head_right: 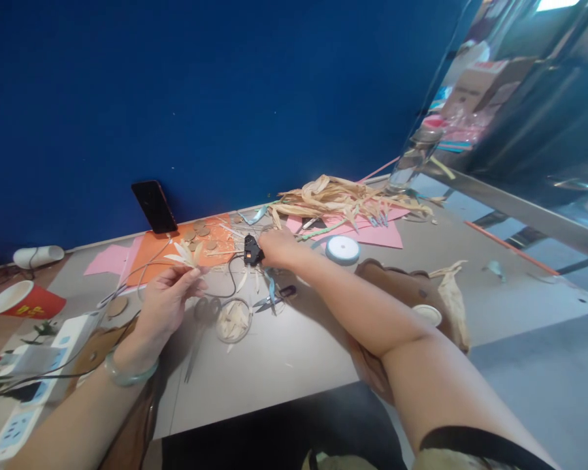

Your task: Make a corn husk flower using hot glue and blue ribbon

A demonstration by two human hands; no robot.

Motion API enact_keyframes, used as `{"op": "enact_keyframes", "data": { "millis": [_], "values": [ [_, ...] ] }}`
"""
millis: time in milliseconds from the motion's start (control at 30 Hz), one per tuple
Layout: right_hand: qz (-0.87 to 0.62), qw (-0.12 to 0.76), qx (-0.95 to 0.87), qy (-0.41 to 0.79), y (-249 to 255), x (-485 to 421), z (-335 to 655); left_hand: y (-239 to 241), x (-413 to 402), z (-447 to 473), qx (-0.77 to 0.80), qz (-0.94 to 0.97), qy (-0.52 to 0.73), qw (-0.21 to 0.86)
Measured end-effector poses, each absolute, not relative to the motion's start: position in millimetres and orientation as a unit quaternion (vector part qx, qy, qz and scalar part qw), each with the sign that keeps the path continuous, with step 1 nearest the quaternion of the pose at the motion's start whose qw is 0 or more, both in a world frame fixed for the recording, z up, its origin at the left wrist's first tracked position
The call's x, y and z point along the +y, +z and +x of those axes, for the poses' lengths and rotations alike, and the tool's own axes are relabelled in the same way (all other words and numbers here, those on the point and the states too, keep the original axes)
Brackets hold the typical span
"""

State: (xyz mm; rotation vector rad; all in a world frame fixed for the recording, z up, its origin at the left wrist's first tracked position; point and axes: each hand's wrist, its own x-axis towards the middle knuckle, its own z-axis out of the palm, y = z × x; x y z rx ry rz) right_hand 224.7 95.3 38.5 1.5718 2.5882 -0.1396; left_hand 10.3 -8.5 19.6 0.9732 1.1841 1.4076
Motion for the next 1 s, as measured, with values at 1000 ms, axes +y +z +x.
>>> {"op": "enact_keyframes", "data": {
  "millis": [1000],
  "values": [
    [0.475,-0.322,0.796,-0.192,60.1,85.0,234.0,24.8,-0.3,3.3,0.483,0.361,0.630,0.489]
  ]
}}
